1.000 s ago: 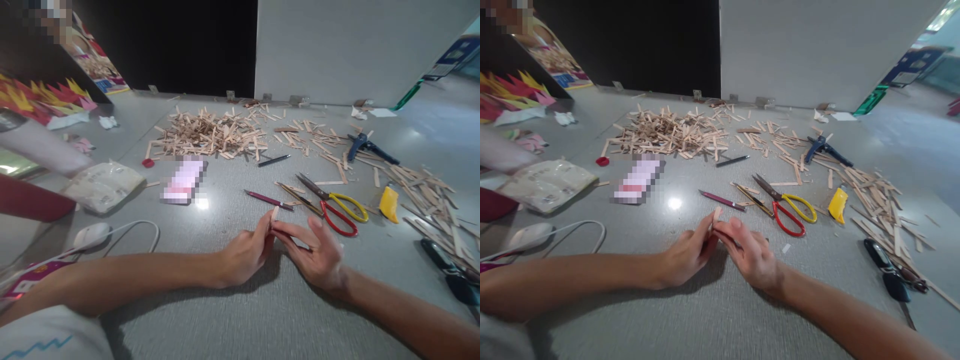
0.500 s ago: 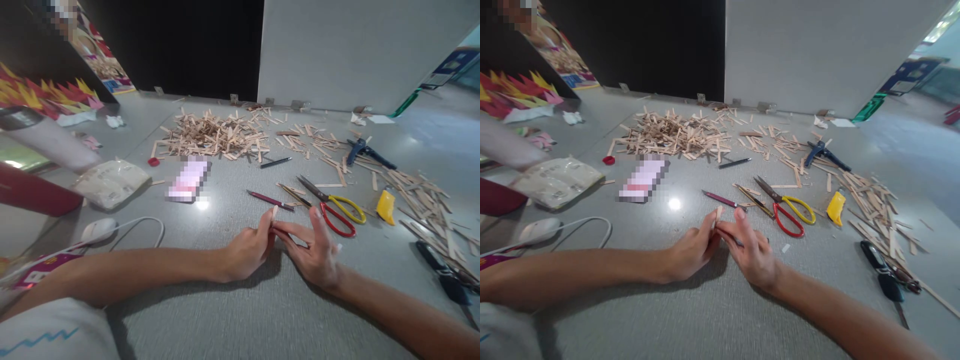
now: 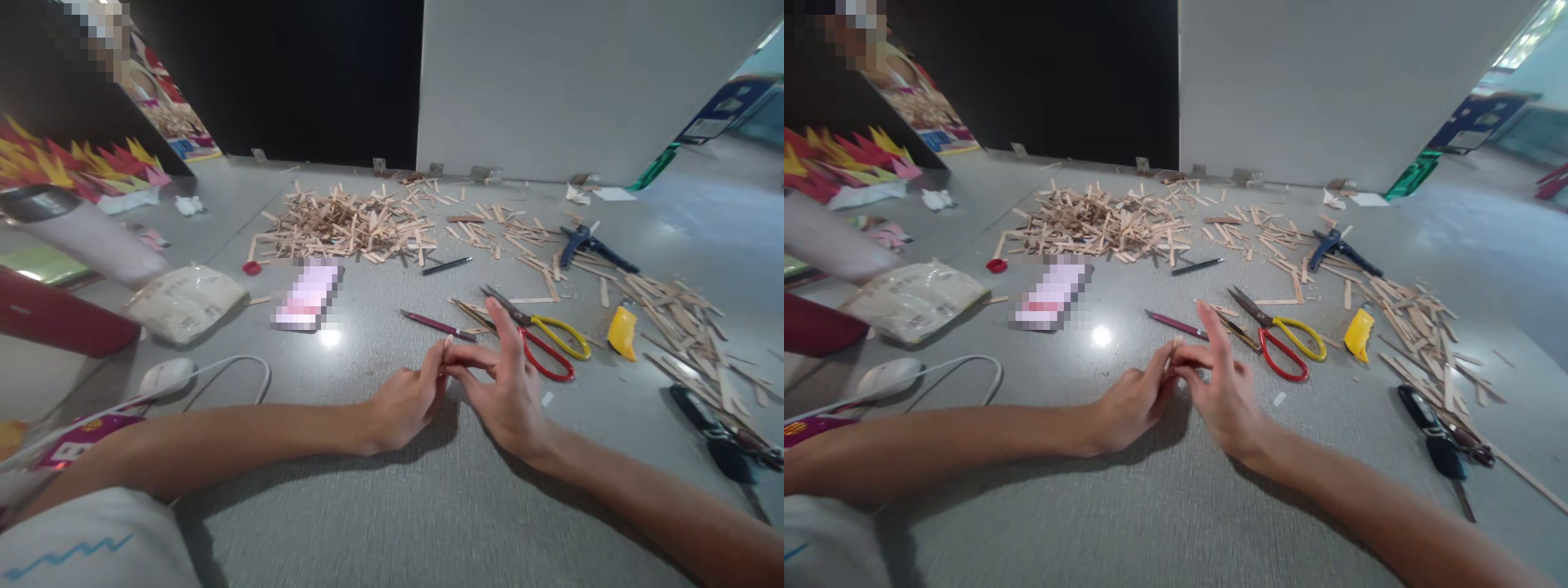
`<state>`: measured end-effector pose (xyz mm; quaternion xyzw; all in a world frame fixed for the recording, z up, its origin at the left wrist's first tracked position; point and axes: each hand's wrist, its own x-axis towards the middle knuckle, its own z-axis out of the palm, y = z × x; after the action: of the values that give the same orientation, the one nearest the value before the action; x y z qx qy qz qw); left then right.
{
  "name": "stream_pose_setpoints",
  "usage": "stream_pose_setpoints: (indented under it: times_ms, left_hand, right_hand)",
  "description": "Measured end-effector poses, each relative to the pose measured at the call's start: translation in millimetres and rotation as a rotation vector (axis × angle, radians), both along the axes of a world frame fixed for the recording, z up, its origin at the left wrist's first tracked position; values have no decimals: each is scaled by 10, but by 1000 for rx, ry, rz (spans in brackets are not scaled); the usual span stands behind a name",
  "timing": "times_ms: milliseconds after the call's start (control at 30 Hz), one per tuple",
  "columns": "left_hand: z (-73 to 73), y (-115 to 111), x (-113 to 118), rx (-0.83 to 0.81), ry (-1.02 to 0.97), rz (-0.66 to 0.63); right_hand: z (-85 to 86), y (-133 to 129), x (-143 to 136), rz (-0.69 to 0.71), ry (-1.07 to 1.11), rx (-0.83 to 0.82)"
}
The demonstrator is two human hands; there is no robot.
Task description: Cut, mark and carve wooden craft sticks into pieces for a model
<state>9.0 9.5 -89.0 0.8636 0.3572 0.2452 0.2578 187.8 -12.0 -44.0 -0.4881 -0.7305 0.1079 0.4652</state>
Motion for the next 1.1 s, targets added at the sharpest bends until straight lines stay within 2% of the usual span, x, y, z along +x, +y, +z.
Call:
stream_pose_setpoints:
  times_ms: [200, 433, 700, 800, 933, 1000, 1100]
  left_hand:
    - [22, 7, -6, -23, 16, -23]
    - [10, 7, -10, -2, 68, -23]
    - [42, -13, -3, -14, 37, 29]
    - [112, 4, 15, -62, -63, 34]
    - [212, 46, 38, -215, -244, 76]
    - [250, 62, 44, -279, -318, 110]
    - [296, 75, 47, -363, -390, 121]
  right_hand:
    - [59, 30, 23, -16, 66, -156]
    - [70, 45, 20, -30, 87, -169]
    - [5, 31, 73, -47, -18, -46]
    - [-14, 53, 64, -51, -57, 53]
    - [20, 198, 170, -38, -130, 267]
    - [32, 309, 262, 4, -249, 214]
    - [-3, 439, 348, 91, -476, -6]
